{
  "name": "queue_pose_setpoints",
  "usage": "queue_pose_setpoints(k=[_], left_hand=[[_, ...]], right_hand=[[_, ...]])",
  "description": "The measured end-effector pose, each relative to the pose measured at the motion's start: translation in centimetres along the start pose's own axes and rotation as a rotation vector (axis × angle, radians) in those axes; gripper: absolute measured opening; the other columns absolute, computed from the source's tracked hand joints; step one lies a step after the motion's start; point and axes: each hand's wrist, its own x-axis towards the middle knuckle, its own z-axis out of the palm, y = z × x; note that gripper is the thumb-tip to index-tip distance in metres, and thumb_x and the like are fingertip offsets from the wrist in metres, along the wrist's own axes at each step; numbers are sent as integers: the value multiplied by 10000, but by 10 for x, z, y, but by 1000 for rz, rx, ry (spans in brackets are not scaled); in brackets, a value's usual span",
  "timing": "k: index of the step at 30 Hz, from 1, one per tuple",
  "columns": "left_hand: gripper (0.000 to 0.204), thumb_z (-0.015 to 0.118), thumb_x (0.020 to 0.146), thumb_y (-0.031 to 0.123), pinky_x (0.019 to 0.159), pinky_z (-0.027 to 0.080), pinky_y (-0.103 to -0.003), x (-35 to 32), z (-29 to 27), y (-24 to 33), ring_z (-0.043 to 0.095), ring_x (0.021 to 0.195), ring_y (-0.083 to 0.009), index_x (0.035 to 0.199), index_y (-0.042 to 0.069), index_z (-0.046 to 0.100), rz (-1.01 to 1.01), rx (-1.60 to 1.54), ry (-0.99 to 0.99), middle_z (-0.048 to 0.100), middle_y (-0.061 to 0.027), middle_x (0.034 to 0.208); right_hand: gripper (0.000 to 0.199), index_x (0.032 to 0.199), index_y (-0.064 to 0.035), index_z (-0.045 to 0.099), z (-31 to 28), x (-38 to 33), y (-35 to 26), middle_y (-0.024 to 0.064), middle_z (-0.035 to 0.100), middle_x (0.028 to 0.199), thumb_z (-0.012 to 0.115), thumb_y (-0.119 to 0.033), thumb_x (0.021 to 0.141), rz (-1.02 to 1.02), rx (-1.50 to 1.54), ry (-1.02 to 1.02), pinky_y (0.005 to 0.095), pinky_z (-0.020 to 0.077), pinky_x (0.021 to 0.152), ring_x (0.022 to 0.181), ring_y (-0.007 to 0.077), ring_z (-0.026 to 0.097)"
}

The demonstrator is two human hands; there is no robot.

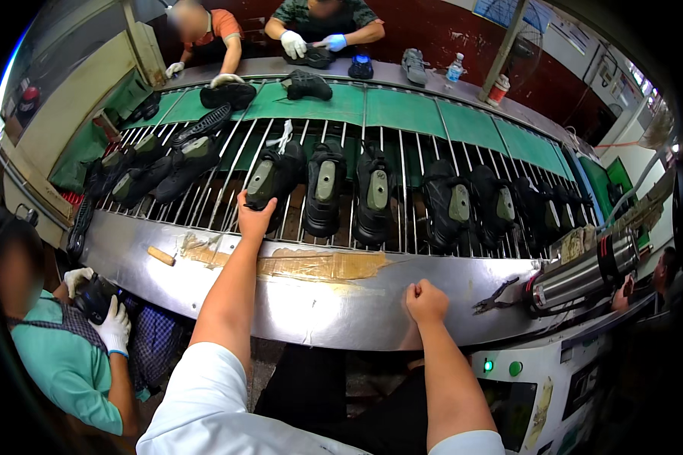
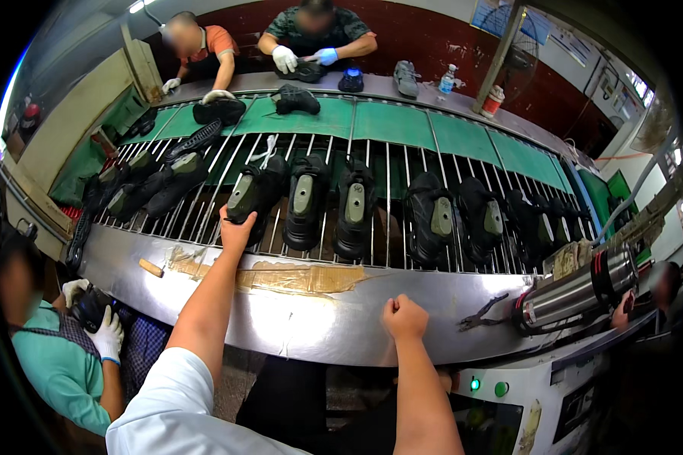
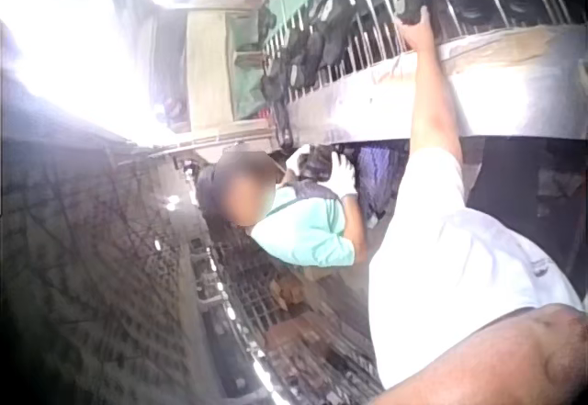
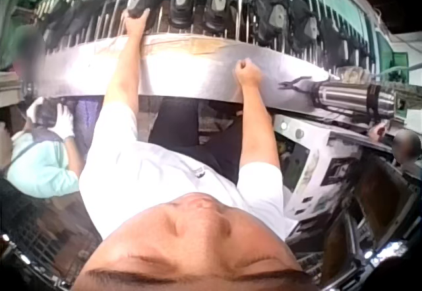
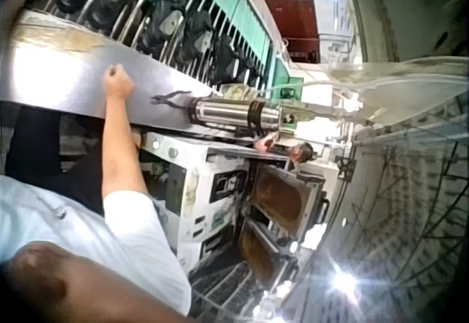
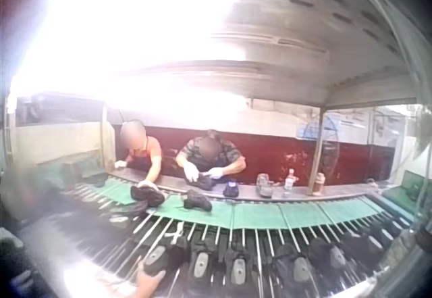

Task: The person operates a sole-attaching machine by placing footwear components into the press, activating the machine buttons, and moving completed shoes onto a conveyor belt while retrieving new components from the line.

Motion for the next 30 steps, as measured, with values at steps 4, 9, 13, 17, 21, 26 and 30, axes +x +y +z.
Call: queue_pose_setpoints(k=[4,9,13,17,21,26,30], left_hand=[[814,839,656,383,882,483,-426,4,1,-16,604,1056,-374,1278,41,439,74,33,-44,613,-231,1127],[836,795,676,409,1006,394,-454,-26,4,9,555,1064,-396,1284,-28,425,123,422,-48,606,-216,1103],[791,712,749,349,1076,291,-508,-45,-7,-1,475,1173,-373,1343,-52,378,146,534,-54,534,-226,1210],[696,666,771,310,1109,245,-515,-87,-26,-1,402,1283,-403,1322,-44,429,290,558,-46,490,-239,1325],[552,609,825,335,1099,245,-538,-147,-51,29,389,1288,-420,1251,-4,524,360,577,-270,479,-236,1348],[586,602,825,347,1107,230,-543,-172,-73,39,353,1329,-419,1290,3,504,357,554,-336,434,-242,1398],[582,595,826,350,1107,232,-541,-171,-71,41,352,1334,-414,1286,4,504,355,579,-311,443,-243,1385]], right_hand=[[240,677,-86,544,7,2,4,99,608,629,631,-264,812,-24,4,20,450,463,559,598,355,593],[254,664,-85,529,11,0,19,99,603,623,639,-257,816,-19,-57,42,446,460,552,587,354,594],[259,666,-90,522,6,1,4,97,591,615,649,-258,817,-5,-60,20,437,455,547,585,338,590],[257,670,-88,537,8,0,4,92,591,619,647,-268,817,-35,-41,31,430,453,552,598,326,589],[261,671,-84,538,4,0,8,92,591,619,644,-272,815,-31,-63,45,436,453,557,600,332,589],[266,667,-79,530,10,0,9,98,590,619,643,-272,812,-43,-68,55,444,449,558,601,342,586],[265,666,-74,528,12,2,11,100,587,616,650,-264,805,-52,-58,73,446,446,556,598,345,583]])
